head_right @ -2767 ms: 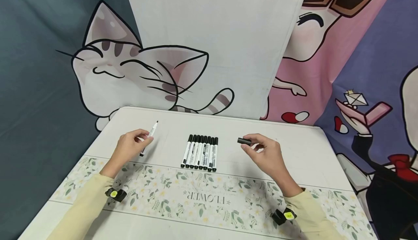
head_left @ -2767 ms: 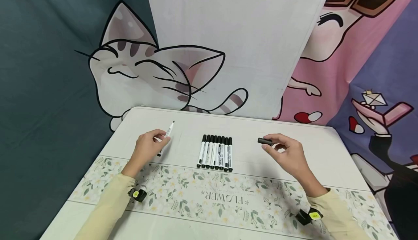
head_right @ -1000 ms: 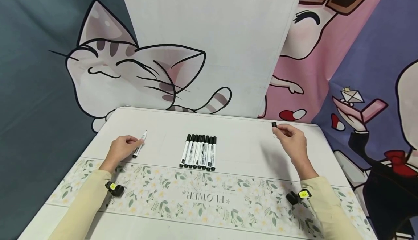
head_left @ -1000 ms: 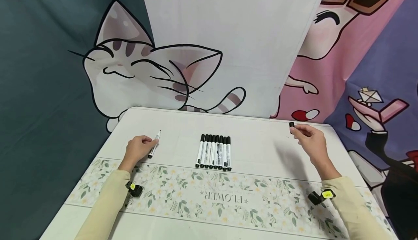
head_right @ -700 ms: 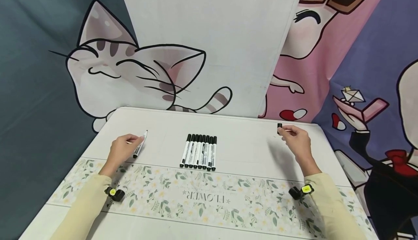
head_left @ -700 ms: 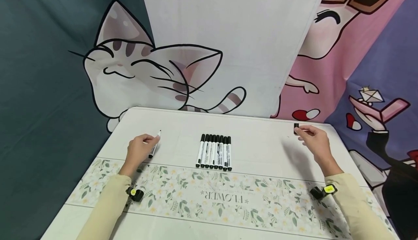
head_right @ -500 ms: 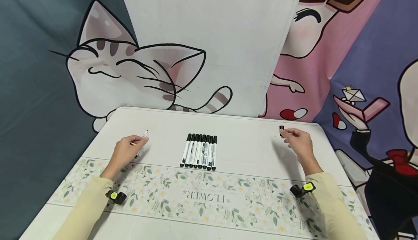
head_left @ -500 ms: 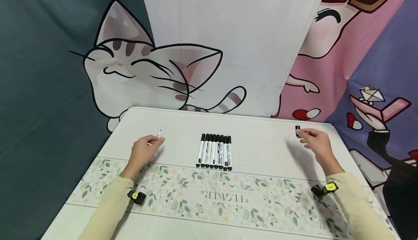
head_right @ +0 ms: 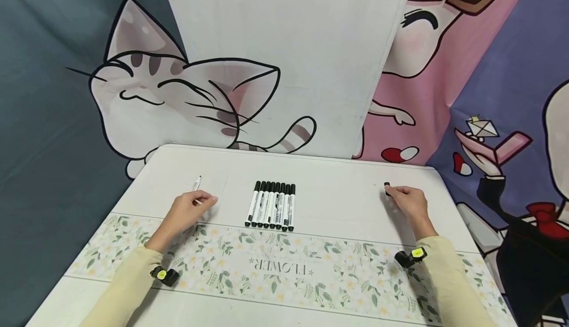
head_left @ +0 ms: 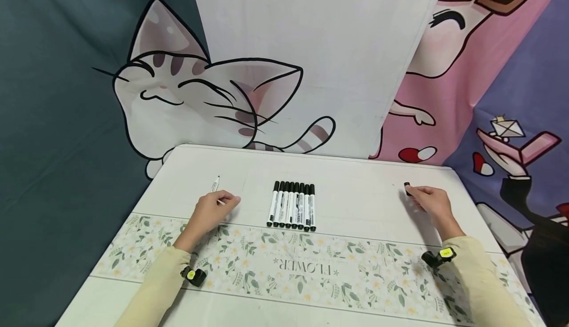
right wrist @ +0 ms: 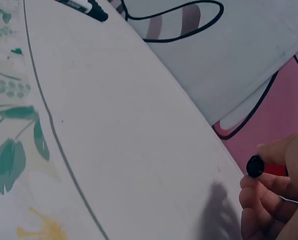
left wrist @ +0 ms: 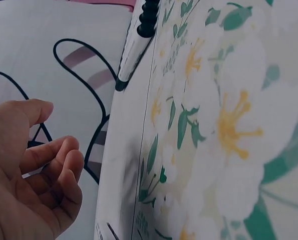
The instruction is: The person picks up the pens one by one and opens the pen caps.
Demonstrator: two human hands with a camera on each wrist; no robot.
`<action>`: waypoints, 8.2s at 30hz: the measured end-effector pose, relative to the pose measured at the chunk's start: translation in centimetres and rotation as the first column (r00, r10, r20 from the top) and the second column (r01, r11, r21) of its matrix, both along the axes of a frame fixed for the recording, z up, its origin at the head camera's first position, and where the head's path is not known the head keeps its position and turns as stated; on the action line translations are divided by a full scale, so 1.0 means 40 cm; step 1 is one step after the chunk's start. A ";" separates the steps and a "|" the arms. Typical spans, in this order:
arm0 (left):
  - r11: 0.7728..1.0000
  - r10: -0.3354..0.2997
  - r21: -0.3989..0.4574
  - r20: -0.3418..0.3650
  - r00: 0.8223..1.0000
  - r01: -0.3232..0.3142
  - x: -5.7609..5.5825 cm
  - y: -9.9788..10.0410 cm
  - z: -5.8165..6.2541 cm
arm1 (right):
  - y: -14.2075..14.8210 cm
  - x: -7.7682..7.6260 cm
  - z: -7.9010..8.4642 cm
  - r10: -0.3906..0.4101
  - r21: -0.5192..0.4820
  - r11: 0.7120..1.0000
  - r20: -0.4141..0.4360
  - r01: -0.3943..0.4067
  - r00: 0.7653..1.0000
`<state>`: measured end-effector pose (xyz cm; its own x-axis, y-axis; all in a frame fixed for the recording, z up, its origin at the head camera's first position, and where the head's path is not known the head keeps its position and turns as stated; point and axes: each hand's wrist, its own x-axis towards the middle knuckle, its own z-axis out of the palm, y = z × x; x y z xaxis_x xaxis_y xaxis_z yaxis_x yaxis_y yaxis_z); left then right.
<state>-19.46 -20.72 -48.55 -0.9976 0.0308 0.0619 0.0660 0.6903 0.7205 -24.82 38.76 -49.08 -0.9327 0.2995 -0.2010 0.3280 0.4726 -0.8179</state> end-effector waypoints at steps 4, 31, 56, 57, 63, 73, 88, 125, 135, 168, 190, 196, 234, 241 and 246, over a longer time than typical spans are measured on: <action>1.000 -0.020 -0.003 0.004 1.000 0.020 0.002 0.008 0.003 | 0.009 -0.004 -0.019 -0.023 0.047 0.999 0.053 0.020 0.998; 0.995 -0.099 -0.020 -0.015 0.995 0.099 -0.024 0.078 0.014 | 0.010 0.014 0.005 0.012 0.302 0.952 0.101 -0.043 0.995; 0.991 -0.088 -0.101 0.025 0.996 0.090 -0.085 0.220 -0.035 | -0.244 0.083 0.140 0.423 0.423 0.877 -0.457 -0.227 0.782; 0.991 -0.083 -0.100 0.029 0.996 0.085 -0.085 0.222 -0.038 | -0.256 0.086 0.140 0.442 0.426 0.872 -0.472 -0.241 0.763; 0.994 -0.077 -0.077 0.044 0.996 0.081 -0.089 0.233 -0.046 | -0.314 0.107 0.137 0.522 0.440 0.841 -0.506 -0.315 0.686; 0.993 -0.076 -0.085 0.073 0.994 0.082 -0.090 0.239 -0.053 | -0.368 0.123 0.110 0.558 0.410 0.824 -0.464 -0.392 0.688; 0.986 -0.058 -0.154 0.089 0.994 0.071 -0.092 0.247 -0.046 | -0.430 0.124 0.080 0.612 0.380 0.790 -0.425 -0.482 0.667; 0.948 -0.317 -0.153 -0.378 0.870 0.279 0.036 0.230 0.100 | -0.491 0.152 0.206 0.666 0.367 0.745 -0.426 -0.557 0.612; 0.922 -0.386 -0.186 -0.479 0.789 0.339 0.084 0.266 0.112 | -0.524 0.186 0.219 0.667 0.347 0.738 -0.503 -0.579 0.549; 0.900 -0.431 -0.196 -0.539 0.724 0.389 0.114 0.304 0.124 | -0.574 0.223 0.255 0.686 0.464 0.715 -0.608 -0.523 0.399; 0.896 -0.417 -0.094 -0.519 0.746 0.435 0.119 0.294 0.111 | -0.565 0.222 0.217 0.686 0.370 0.687 -0.615 -0.625 0.389; 0.892 -0.426 -0.110 -0.527 0.736 0.438 0.115 0.294 0.107 | -0.563 0.215 0.210 0.697 0.370 0.672 -0.608 -0.642 0.380; 0.883 -0.460 -0.157 -0.482 0.746 0.443 0.105 0.263 0.084 | -0.531 0.210 0.197 0.639 0.364 0.729 -0.666 -0.580 0.385; 0.899 -0.435 -0.161 -0.443 0.784 0.408 0.103 0.238 0.096 | -0.522 0.212 0.205 0.588 0.332 0.775 -0.690 -0.538 0.421; 0.924 -0.382 -0.154 -0.402 0.832 0.350 0.099 0.210 0.109 | -0.512 0.209 0.208 0.573 0.330 0.795 -0.687 -0.510 0.448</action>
<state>-15.51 -12.33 -44.19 -0.7928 0.4084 0.4523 0.6063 0.6036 0.5177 -16.45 18.26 -40.78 -0.7180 -0.3367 0.6091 -0.6948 0.3980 -0.5990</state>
